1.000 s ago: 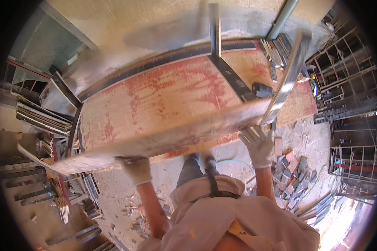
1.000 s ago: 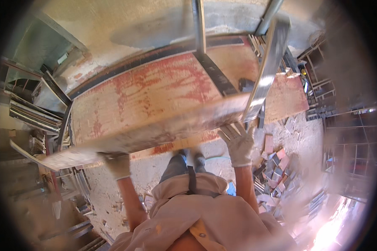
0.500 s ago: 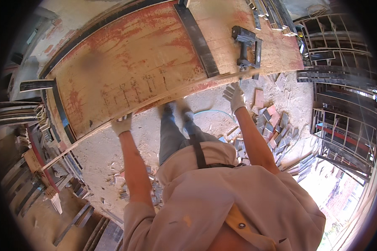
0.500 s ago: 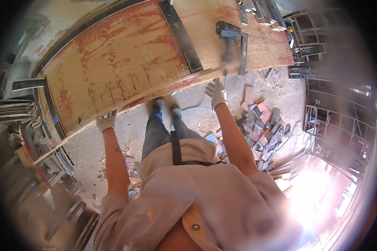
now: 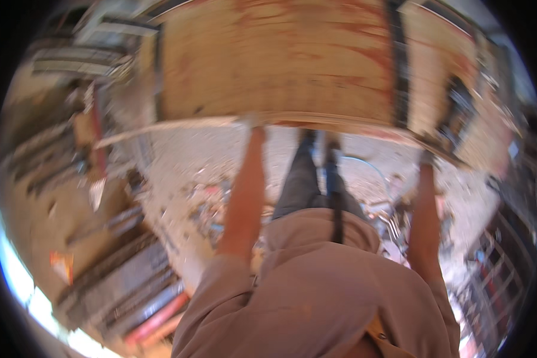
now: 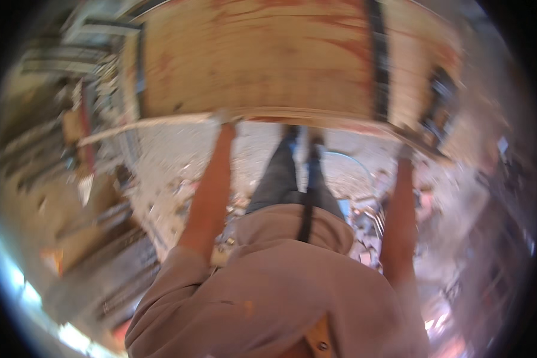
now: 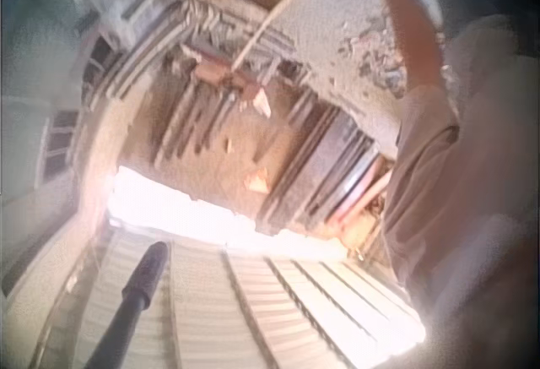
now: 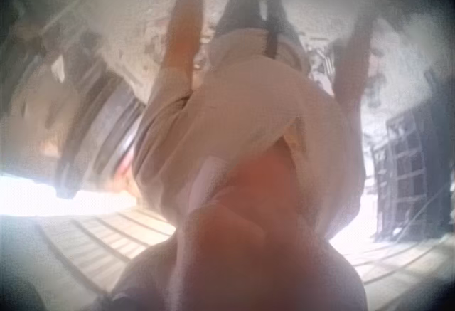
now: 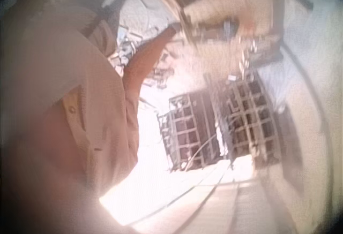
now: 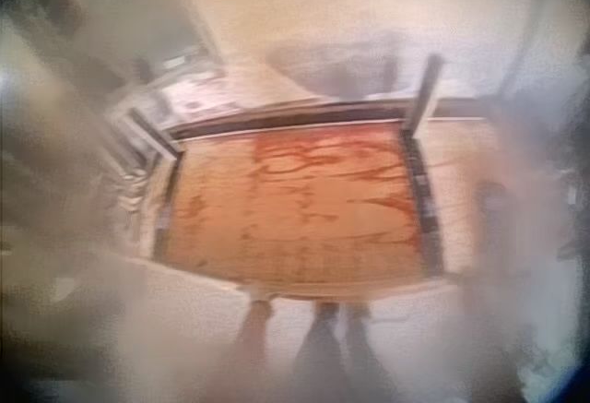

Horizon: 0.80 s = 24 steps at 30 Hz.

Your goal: The person assembles a wooden frame by positioning planks and using a nail gun to fasten them together. They repeatedly pick up pieces, align them, and drive nails into the joints.

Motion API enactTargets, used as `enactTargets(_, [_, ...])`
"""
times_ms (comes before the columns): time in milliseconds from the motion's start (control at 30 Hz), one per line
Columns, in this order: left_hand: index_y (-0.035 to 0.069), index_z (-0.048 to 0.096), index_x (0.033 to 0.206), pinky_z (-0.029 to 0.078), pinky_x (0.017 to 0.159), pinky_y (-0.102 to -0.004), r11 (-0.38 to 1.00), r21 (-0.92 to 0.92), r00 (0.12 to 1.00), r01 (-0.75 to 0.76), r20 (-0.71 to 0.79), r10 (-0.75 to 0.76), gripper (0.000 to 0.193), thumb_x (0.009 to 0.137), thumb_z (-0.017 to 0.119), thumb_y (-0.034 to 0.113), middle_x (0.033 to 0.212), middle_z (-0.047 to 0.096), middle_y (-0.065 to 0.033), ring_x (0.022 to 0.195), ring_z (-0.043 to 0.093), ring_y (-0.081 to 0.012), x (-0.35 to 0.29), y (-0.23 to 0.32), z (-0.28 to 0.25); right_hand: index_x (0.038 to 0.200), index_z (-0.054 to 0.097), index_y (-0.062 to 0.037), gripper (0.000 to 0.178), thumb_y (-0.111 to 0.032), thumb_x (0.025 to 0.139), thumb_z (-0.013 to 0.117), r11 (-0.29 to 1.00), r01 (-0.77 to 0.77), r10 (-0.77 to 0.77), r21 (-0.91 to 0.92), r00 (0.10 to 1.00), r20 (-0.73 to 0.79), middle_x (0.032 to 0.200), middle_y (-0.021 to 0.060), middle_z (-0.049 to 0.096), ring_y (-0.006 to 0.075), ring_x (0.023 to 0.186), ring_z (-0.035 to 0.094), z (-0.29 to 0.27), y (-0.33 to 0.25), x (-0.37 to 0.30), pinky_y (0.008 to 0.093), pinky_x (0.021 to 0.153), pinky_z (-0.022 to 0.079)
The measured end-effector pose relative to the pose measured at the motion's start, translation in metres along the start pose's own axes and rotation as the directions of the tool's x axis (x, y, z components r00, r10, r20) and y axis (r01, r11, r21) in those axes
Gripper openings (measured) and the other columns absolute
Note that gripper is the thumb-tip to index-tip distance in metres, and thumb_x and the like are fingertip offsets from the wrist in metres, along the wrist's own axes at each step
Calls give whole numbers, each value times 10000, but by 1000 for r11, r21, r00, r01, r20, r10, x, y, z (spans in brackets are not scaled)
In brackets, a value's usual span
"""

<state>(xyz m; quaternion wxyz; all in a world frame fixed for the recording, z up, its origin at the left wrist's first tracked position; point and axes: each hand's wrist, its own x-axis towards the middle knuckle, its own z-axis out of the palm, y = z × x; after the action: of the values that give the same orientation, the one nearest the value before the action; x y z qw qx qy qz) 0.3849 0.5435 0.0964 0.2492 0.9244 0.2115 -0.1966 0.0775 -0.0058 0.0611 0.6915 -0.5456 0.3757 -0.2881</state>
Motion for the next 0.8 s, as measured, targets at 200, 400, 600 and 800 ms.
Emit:
enactTargets(200, [100,683,1293,317,1019,-818,588,795,987,-147,157,34,371,1002,572,301,1344,649,-144,1236,618,-369,-27,56,2,1136,654,27,362,-84,792,676,993,-30,33,118,999,-23,949,138,707,266,773,672,-20,-4,23,418,787,578])
enactTargets(400, [41,630,1372,277,1096,-772,879,468,994,-88,-14,107,426,998,549,228,1307,684,-201,1236,641,-383,-33,40,-18,1290,625,33,571,-50,736,733,988,-34,10,-153,988,-153,1112,170,671,306,936,669,24,-31,8,435,837,581])
enactTargets(600, [16,414,1498,388,1071,-652,986,-74,920,-152,-375,114,852,865,629,544,1446,507,-268,1325,536,-414,19,-46,-63,1317,605,40,431,-175,943,607,759,128,-251,-639,962,-105,1258,153,630,272,1130,603,29,-49,-51,425,1026,468])
enactTargets(800, [-28,173,1602,440,1085,-564,997,-29,694,-67,-720,26,1350,710,710,833,1551,328,-350,1397,425,-467,160,-179,-277,1275,636,11,545,-379,916,760,315,527,-245,-789,849,469,1260,202,648,341,1190,601,333,-55,-226,449,1053,452])
